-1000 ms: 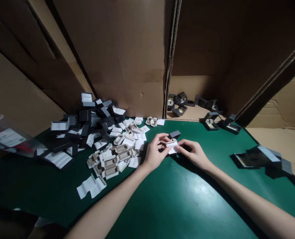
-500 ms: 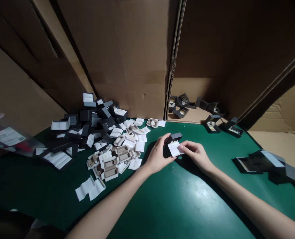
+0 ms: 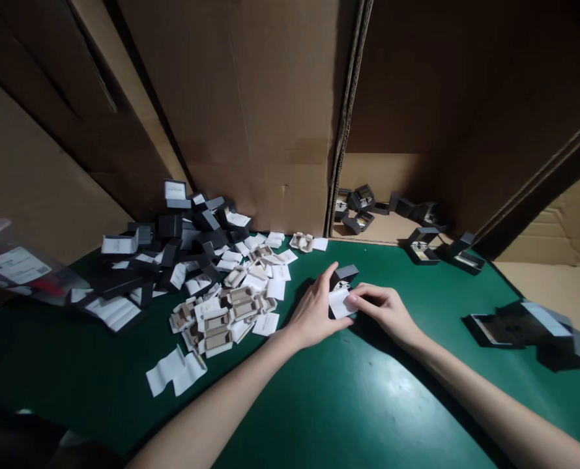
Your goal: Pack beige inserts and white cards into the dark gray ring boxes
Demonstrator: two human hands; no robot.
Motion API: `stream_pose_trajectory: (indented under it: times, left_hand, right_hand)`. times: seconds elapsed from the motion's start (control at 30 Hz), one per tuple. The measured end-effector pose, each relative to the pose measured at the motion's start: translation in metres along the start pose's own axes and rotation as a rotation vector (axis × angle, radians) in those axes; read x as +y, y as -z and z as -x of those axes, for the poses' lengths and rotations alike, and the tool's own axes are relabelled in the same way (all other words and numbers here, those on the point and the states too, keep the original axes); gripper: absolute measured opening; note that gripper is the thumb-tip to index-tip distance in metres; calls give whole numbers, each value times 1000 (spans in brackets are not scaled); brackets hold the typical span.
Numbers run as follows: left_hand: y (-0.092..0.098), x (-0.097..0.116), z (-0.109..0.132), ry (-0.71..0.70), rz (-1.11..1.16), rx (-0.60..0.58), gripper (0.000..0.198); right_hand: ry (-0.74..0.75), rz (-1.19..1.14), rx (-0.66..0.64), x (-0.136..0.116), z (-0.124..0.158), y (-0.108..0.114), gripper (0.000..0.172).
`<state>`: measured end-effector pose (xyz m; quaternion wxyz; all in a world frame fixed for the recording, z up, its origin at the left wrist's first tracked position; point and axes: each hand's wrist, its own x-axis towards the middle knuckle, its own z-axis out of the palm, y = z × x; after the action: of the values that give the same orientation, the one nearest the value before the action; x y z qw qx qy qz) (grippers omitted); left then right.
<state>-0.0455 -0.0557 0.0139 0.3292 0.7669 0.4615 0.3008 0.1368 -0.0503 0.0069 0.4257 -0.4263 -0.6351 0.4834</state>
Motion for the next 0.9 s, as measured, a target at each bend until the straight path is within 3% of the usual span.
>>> stream_pose_trajectory:
  times: [0.37,0.53,0.7,0.9]
  left_hand:
    - [3,-3,-1,-2,41,8,94]
    - [4,-5,-1,-5,31,-23,96]
    - [5,-5,0,2,-1,-63,99]
    - [6,-3,0,-14,-11,-70,99]
  right_hand:
    - [-73,-170,151,5,-3,3,25]
    - [-38,-159,201,10,-3,1,27]
    - [30,-45,266,13,-2,0,27]
    - [63,200,214,13,-1,0,22]
